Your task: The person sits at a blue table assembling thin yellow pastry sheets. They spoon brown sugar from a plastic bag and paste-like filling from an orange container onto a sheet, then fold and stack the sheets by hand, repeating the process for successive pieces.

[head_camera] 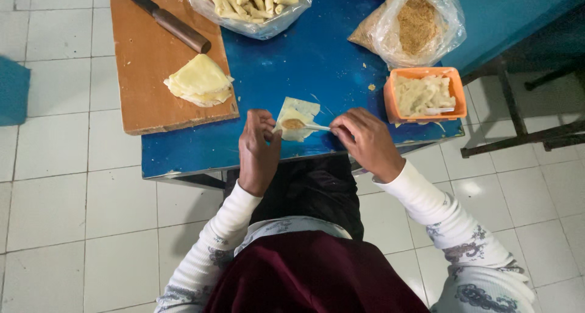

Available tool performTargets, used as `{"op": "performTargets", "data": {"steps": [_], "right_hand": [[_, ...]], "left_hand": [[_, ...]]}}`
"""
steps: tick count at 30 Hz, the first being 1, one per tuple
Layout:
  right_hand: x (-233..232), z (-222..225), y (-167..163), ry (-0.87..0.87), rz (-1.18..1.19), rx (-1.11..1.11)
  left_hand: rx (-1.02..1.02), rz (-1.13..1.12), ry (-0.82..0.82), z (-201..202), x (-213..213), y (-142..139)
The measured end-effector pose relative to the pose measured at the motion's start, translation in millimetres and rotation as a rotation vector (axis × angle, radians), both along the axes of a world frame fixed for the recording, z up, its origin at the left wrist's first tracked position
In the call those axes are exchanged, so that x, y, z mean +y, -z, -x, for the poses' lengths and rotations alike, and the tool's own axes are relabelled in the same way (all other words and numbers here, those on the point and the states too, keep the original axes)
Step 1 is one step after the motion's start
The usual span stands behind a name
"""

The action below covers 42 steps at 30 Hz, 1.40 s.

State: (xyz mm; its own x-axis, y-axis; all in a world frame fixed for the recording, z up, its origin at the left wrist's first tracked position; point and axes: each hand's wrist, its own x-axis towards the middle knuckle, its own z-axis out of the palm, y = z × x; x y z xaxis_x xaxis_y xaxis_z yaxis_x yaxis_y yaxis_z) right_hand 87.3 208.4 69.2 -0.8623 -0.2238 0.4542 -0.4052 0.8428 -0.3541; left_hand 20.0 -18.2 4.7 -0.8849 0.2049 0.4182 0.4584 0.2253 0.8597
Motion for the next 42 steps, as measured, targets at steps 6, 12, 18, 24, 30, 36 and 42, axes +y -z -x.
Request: {"op": "performTargets", "data": {"steps": [6, 12, 18, 24, 30, 36, 42], "right_hand": [[9, -5, -3, -0.088, -0.258, 0.178], [12, -12, 4, -0.051, -0.365, 0.212], [21, -20, 0, 0.122, -0.088, 0.198], [97, -12, -39, 0.481, -0.081, 0.251], [102, 39, -44, 0.490, -0.192, 0.335], [10, 19, 4, 0.325, 0.048, 0.165], [-32, 9, 28, 0.249, 0.074, 0.022]], "left_hand": [[0.031, -0.031, 0.025, -1, 0, -3], [0.010, 0.033, -0.035, -3, 2, -5], [-0.006, 0.015, -0.019, -3, 5, -5], [0.000, 0.034, 0.035, 3, 10, -2], [0.103, 0.064, 0.108, 3, 6, -1], [0.074, 0.110, 0.163, 0, 0, -6], [0.221, 0.166, 0.205, 0, -2, -14]]}}
